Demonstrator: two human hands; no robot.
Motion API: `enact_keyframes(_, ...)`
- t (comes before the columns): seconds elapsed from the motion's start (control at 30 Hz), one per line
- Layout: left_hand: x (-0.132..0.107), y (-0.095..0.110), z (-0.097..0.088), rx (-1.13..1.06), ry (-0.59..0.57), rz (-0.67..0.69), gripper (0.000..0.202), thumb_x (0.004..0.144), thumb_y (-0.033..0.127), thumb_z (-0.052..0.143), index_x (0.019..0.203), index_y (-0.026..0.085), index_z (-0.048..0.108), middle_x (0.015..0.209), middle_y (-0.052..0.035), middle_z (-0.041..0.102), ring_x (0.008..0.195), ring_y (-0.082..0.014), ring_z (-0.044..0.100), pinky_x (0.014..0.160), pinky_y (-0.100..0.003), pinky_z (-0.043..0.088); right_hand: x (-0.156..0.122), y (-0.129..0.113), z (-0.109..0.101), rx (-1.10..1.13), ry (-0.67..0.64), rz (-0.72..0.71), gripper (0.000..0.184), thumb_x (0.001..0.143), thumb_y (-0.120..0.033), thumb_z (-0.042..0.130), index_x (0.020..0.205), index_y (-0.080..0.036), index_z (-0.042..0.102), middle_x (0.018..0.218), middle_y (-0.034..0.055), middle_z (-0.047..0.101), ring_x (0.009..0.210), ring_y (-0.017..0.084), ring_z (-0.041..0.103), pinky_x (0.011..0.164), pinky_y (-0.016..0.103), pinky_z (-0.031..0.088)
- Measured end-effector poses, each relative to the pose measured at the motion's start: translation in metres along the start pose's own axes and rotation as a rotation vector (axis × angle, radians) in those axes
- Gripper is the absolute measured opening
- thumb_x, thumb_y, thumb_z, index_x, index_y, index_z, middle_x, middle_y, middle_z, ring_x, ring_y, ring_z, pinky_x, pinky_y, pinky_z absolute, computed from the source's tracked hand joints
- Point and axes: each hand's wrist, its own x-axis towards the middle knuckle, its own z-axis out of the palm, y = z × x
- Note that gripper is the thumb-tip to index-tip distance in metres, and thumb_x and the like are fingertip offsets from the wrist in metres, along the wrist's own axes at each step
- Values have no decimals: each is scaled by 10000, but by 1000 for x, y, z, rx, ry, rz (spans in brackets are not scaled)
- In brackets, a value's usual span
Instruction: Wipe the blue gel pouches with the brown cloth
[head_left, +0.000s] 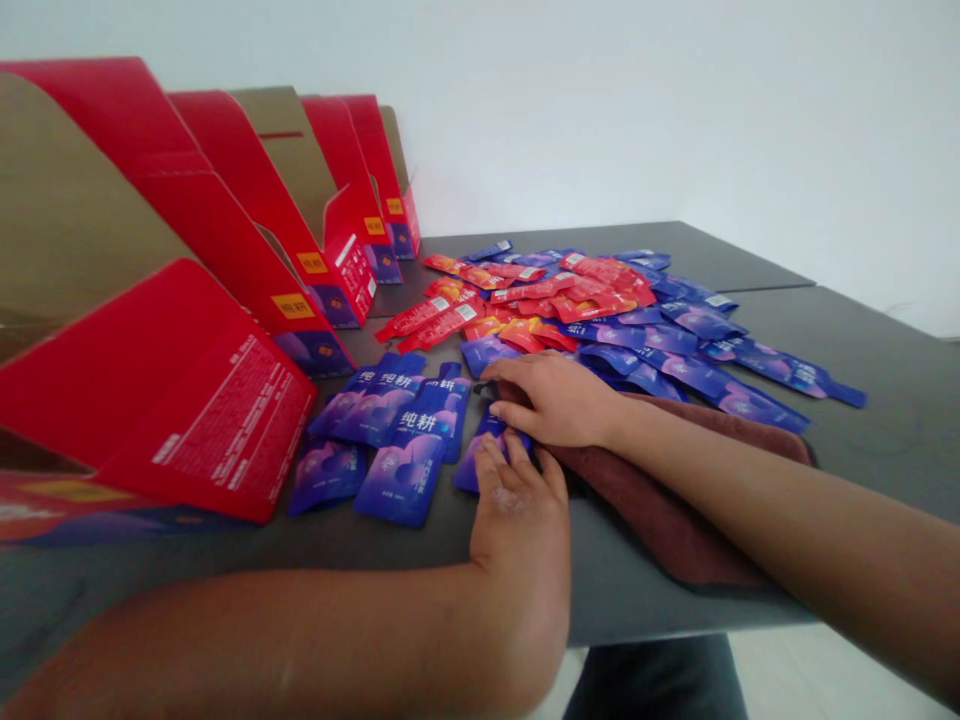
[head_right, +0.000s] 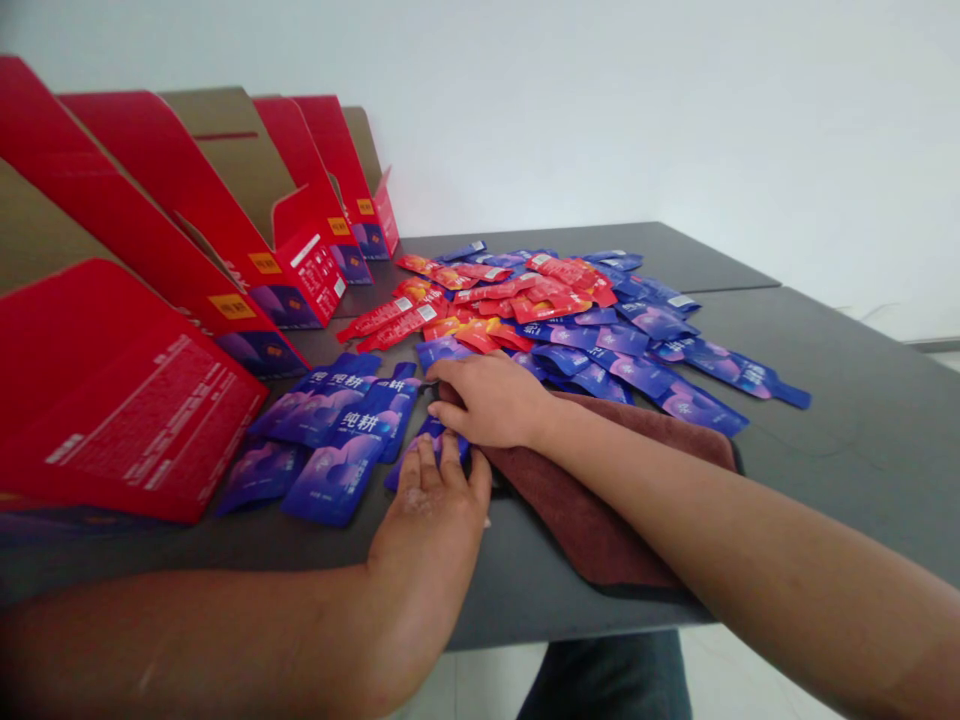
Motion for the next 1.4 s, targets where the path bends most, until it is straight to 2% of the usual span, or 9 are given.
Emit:
enact_keyframes(0.1, 0, 0, 1, -1, 7, 10, 496, 899, 138, 429, 1394, 107, 440, 1356, -251, 540, 1198, -342, 561, 1022, -468, 454, 0, 1, 0, 13, -7, -6, 397, 883, -348, 530, 1229, -159, 579, 1037, 115, 690, 944, 251, 633, 828, 382, 447)
enact_keyframes(0.37, 2, -2, -2, 26, 6, -4, 442, 888, 84, 396, 1310, 66, 525, 1202, -244, 664, 1099, -297, 644, 970, -431, 495, -3, -5, -3, 162, -55, -292, 393, 893, -345, 529, 1229, -145, 563, 1051, 105, 683, 981, 221, 612, 871, 355, 434)
enact_keyframes(0.6, -1, 1, 2, -12, 40, -3, 503, 883, 125, 465, 1382, 70, 446, 1346, -280, 537, 1200, -346, 563, 1029, -471, 446, 0, 3, 0, 33, -25, -57, 396, 880, -336, 530, 1234, -164, 576, 1034, 97, 687, 933, 231, 627, 824, 360, 433)
enact_keyframes(0.67, -1, 1, 2, -6, 40, 2, 494, 887, 123, 453, 1379, 68, 450, 1334, -277, 552, 1193, -340, 572, 1029, -472, 445, 0, 2, -1, 49, -31, -90, 395, 874, -330, 538, 1230, -163, 578, 1052, 98, 684, 960, 231, 621, 836, 360, 433)
enact_keyframes(0.8, 0, -1, -2, 22, 23, -6, 435, 883, 81, 410, 1298, 50, 535, 1204, -267, 653, 1097, -307, 645, 973, -429, 494, -2, -6, -5, 152, -81, -277, 375, 879, -320, 540, 1213, -151, 568, 1058, 92, 682, 970, 211, 614, 860, 344, 436)
enact_keyframes(0.87, 0, -1, -3, 32, 14, -12, 429, 879, 72, 408, 1285, 58, 548, 1189, -252, 667, 1080, -297, 655, 960, -422, 503, -2, -8, -4, 167, -88, -295, 374, 886, -331, 531, 1209, -146, 565, 1058, 93, 682, 974, 210, 614, 868, 340, 434)
enact_keyframes(1.1, -2, 3, 4, -18, 65, -38, 480, 885, 111, 454, 1364, 121, 483, 1328, -243, 573, 1162, -320, 601, 1010, -470, 462, 0, 2, 0, -10, -26, -25, 413, 876, -348, 535, 1245, -165, 564, 1057, 112, 686, 971, 254, 629, 865, 392, 427)
enact_keyframes(1.3, -1, 1, 1, 11, 77, -37, 419, 879, 83, 415, 1272, 41, 554, 1184, -279, 660, 1090, -307, 650, 974, -427, 488, -2, -5, -3, 117, -66, -271, 412, 880, -337, 540, 1247, -149, 553, 1081, 108, 677, 1026, 232, 603, 909, 374, 421)
enact_keyframes(1.4, 0, 0, 0, -15, 70, -46, 428, 876, 65, 409, 1279, 56, 553, 1204, -269, 652, 1102, -306, 644, 970, -433, 490, -1, -5, -2, 123, -67, -259, 411, 879, -340, 543, 1247, -156, 557, 1081, 103, 678, 1019, 229, 607, 907, 372, 422)
